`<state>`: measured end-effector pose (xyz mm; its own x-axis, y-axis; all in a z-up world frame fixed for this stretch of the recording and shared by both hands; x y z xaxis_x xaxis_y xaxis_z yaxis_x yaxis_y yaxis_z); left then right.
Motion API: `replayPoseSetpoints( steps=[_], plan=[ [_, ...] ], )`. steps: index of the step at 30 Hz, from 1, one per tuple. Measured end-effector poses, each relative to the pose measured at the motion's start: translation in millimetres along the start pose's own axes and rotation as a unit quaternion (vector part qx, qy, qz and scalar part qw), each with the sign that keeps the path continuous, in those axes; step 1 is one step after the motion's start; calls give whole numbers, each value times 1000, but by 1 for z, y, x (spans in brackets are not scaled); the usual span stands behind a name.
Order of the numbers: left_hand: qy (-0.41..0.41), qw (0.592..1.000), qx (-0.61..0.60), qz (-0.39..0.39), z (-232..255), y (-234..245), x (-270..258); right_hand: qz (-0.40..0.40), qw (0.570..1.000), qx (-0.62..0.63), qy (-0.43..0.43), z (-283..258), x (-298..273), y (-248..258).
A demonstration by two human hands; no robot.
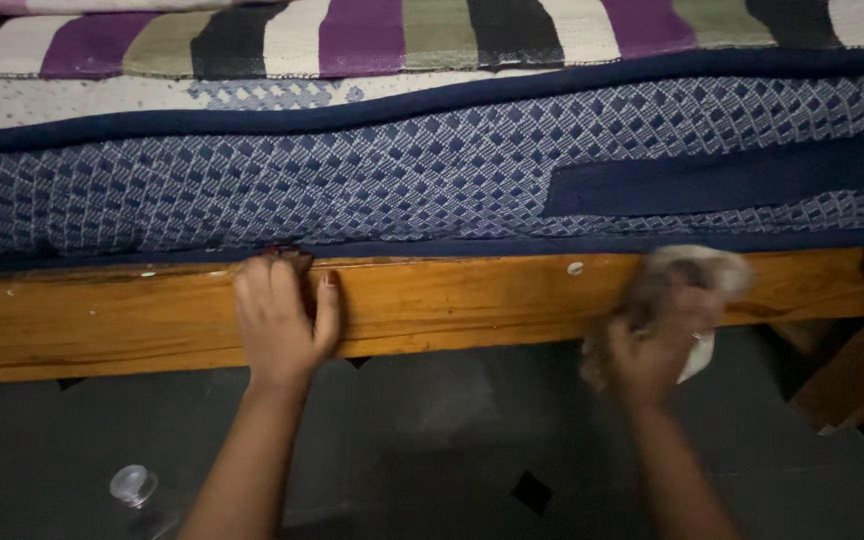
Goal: The person wipes the wooden bed frame with a cloth, moving along its length and cleaning different sections. A plastic bottle is visible on the floor nearby.
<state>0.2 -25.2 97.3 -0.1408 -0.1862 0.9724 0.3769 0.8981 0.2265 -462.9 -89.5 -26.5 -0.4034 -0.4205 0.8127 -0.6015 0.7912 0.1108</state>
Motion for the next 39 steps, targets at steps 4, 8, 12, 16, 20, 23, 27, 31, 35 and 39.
replayPoseSetpoints(
  steps=[4,8,12,16,20,23,27,31,35,39],
  plan=[
    [-2,1000,7,7,0,-1,-1,113,978,86,-155,45,6,21],
    [1,1000,-1,16,0,-2,-1,132,961,117,-213,20,6,19],
    [3,1000,0,7,-1,-4,0,89,959,64,-263,-13,-11,-7],
    [-1,1000,0,2,0,-2,-2,18,991,-17,-131,-88,-25,-31],
    [1,1000,6,-6,-3,-4,-2,-63,990,-43,-115,-139,-38,-48],
    [-4,1000,13,-4,0,-3,-2,-98,982,-157,45,-174,-44,-57],
    [-9,1000,14,1,2,0,-2,-183,956,-158,164,-192,-63,-76],
    [-6,1000,2,-11,0,-1,-1,-223,933,-152,239,-199,-83,-88],
    [1,1000,1,-14,0,0,0,-186,920,-165,303,-178,-71,-81],
    [-1,1000,-18,-7,1,3,0,-160,946,-144,242,-130,-48,-61]
  ],
)
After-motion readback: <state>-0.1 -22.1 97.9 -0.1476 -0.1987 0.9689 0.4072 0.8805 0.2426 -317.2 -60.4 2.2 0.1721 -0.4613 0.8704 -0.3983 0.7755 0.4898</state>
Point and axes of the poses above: each hand's wrist, its own x-axis towards the middle knuckle, its own y-axis out of the back of the hand, z = x × y, the point moved 10 cm from there along x, towards the middle knuckle, and after that the axes turned 9 degrees about -y, right-handed, at the moved point
